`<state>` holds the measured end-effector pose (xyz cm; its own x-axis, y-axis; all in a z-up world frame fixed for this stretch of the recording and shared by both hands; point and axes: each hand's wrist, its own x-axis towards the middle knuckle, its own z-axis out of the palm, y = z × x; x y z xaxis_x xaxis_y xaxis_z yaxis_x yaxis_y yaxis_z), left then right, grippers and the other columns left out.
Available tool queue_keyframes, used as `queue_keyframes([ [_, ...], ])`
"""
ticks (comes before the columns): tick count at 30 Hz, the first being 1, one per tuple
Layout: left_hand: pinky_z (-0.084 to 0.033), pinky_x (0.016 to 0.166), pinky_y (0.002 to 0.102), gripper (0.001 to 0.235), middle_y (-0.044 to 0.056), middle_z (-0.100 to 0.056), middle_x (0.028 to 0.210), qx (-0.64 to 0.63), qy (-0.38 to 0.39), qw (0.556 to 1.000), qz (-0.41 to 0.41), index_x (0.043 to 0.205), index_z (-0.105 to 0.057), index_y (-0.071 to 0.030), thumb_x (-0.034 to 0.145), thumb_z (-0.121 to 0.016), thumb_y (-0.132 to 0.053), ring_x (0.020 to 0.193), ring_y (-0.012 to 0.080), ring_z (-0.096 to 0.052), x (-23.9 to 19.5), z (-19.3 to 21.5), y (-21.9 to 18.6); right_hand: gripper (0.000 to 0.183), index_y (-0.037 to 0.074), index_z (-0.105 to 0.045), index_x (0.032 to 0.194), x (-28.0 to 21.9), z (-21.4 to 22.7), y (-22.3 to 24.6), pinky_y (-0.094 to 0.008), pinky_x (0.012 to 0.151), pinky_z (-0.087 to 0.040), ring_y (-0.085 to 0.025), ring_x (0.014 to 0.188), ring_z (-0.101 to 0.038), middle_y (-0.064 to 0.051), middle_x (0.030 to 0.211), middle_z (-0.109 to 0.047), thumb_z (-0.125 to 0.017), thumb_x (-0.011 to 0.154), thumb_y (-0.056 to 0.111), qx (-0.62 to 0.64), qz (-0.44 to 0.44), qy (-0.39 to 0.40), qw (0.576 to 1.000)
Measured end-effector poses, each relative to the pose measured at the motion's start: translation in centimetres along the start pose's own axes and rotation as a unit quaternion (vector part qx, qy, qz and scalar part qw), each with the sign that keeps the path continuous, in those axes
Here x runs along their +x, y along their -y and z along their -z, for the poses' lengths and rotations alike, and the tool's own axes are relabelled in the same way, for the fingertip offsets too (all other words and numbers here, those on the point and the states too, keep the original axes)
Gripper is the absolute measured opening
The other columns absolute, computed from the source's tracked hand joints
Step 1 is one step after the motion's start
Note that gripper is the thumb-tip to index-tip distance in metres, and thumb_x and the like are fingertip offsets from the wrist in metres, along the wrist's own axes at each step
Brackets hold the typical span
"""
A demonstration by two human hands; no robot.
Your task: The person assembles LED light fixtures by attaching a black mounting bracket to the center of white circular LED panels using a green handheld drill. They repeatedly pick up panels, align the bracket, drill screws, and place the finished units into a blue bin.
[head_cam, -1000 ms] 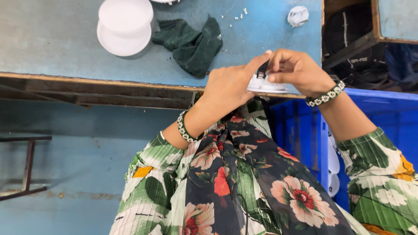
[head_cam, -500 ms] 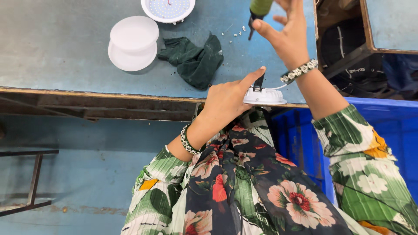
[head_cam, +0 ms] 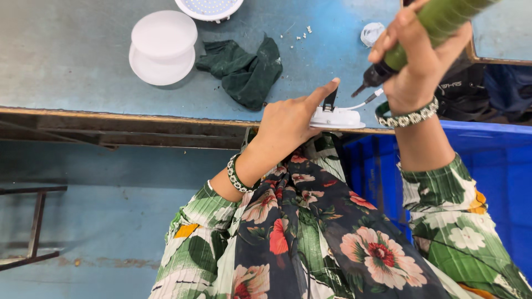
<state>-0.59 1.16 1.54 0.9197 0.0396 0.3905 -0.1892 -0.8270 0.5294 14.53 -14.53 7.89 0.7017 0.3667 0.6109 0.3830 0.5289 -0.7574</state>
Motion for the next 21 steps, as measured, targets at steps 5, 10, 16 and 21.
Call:
queue_keyframes([
  [5, -0.053, 0.061, 0.046, 0.095, 0.008, -0.074, 0.088, -0.008, -0.018, 1.0, -0.022, 0.153, -0.04, -0.027, 0.072, -0.089, -0.025, 0.076, 0.0346, -0.071, 0.1, -0.2, 0.3, 0.018, 0.001, -0.049, 0.107, -2.8, -1.3, 2.0, -0.038, 0.05, -0.047, -0.02, 0.046, -0.049, -0.01, 0.065, -0.049, -0.066, 0.104, 0.005, 0.041, -0.009, 0.01, 0.999],
  [10, -0.053, 0.063, 0.045, 0.095, 0.007, -0.074, 0.092, -0.013, -0.028, 0.999, -0.034, 0.154, -0.038, -0.025, 0.073, -0.089, -0.026, 0.079, 0.0336, -0.071, 0.1, -0.4, 0.4, 0.021, 0.002, -0.046, 0.109, -3.9, -2.7, 2.3, -0.037, 0.048, -0.047, -0.02, 0.044, -0.047, -0.012, 0.064, -0.047, -0.065, 0.101, 0.005, 0.065, 0.008, 0.048, 0.997],
  [16, -0.054, 0.064, 0.044, 0.094, 0.005, -0.075, 0.098, -0.016, -0.039, 0.998, -0.043, 0.155, -0.038, -0.025, 0.074, -0.087, -0.023, 0.083, 0.032, -0.072, 0.2, -0.5, 0.5, 0.019, 0.001, -0.044, 0.104, -4.0, -3.4, 2.5, -0.038, 0.047, -0.047, -0.019, 0.042, -0.046, -0.012, 0.064, -0.047, -0.062, 0.1, 0.003, 0.064, 0.001, 0.039, 0.997],
  [21, -0.053, 0.062, 0.045, 0.09, 0.006, -0.072, 0.09, -0.017, -0.032, 0.999, -0.034, 0.154, -0.04, -0.024, 0.078, -0.087, -0.032, 0.08, 0.0328, -0.071, 0.4, -0.4, 0.4, 0.019, 0.001, -0.043, 0.108, -3.5, -3.3, 2.1, -0.038, 0.048, -0.049, -0.02, 0.042, -0.049, -0.013, 0.066, -0.049, -0.061, 0.099, 0.003, 0.072, 0.019, 0.051, 0.996],
])
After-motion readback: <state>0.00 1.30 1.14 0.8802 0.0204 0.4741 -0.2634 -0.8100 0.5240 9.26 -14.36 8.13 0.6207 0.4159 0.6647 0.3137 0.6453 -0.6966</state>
